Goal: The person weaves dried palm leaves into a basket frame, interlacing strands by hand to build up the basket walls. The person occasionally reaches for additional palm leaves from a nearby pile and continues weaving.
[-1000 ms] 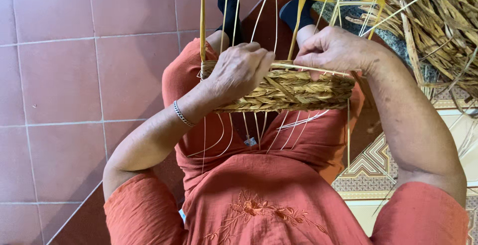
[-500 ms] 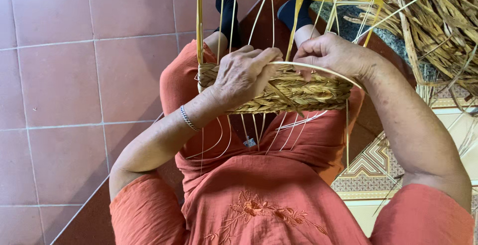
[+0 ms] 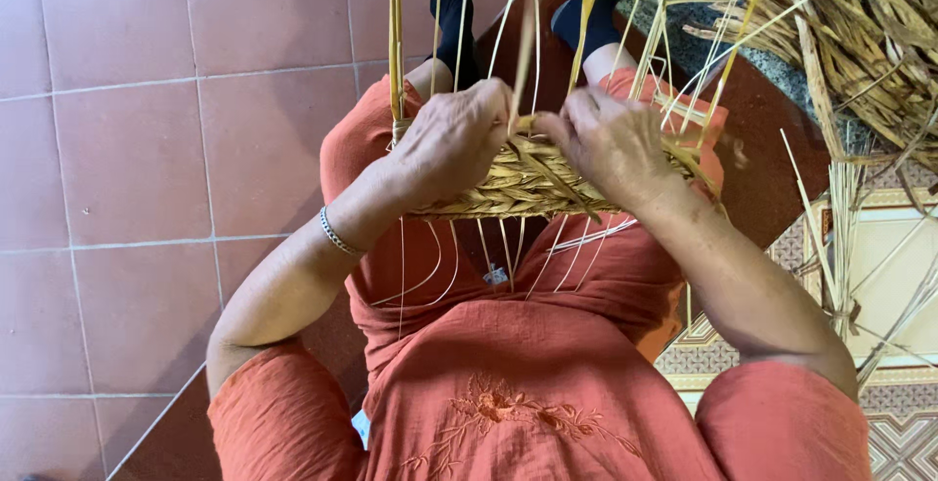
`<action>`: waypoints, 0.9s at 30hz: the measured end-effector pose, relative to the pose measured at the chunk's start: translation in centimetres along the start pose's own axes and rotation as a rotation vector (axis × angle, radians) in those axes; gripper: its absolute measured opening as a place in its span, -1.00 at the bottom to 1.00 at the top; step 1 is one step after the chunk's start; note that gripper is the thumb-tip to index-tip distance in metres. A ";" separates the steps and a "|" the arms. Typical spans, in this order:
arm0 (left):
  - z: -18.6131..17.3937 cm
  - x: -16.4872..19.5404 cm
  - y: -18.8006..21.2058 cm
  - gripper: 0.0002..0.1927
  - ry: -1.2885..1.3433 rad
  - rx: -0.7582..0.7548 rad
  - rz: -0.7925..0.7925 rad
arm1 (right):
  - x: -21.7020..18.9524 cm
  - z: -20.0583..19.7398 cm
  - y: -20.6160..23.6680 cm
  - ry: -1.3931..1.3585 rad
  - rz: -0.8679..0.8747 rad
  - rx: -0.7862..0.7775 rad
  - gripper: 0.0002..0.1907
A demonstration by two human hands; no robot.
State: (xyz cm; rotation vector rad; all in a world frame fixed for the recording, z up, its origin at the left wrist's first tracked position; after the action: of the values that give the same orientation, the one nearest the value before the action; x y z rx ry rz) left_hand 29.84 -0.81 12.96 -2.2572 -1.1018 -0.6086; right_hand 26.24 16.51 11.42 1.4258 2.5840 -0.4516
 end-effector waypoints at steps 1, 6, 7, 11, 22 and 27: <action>0.0 -0.2 -0.2 -0.94 -0.024 0.036 0.000 | 0.3 0.3 0.5 -0.049 0.037 -0.071 -0.58; 0.6 -1.1 -1.3 -0.74 -0.133 0.142 -0.034 | 2.0 1.0 3.6 -0.437 0.405 -0.562 -0.60; 1.1 -1.6 -1.5 -0.61 -0.134 0.115 -0.098 | 2.2 0.1 3.5 -0.459 0.411 -0.476 -0.63; 2.3 -1.4 -2.1 -0.33 -0.283 0.086 -0.072 | 0.9 -4.8 3.9 -0.172 0.090 0.146 -0.64; 2.9 -1.3 -2.6 -0.83 -0.057 -0.121 -0.140 | 0.6 -1.5 5.0 -0.458 0.160 -0.185 -0.80; 0.9 1.5 -2.4 -0.65 0.109 -0.042 0.060 | 0.6 -5.3 3.3 -0.250 0.040 -0.011 -0.90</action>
State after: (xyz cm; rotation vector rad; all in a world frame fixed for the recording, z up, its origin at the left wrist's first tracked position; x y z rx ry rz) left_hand 28.87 1.88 13.86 -2.2551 -0.9737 -0.7278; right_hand 28.78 20.38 15.62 1.3211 2.3533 -0.5703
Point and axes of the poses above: each hand's wrist, its own y-axis away from the middle knuckle, its own z-axis out of the palm, x = y × z, the point moved 6 cm from there along -y, towards the middle knuckle, and after that the axes turned 15 degrees about z, right-handed, at the moved point
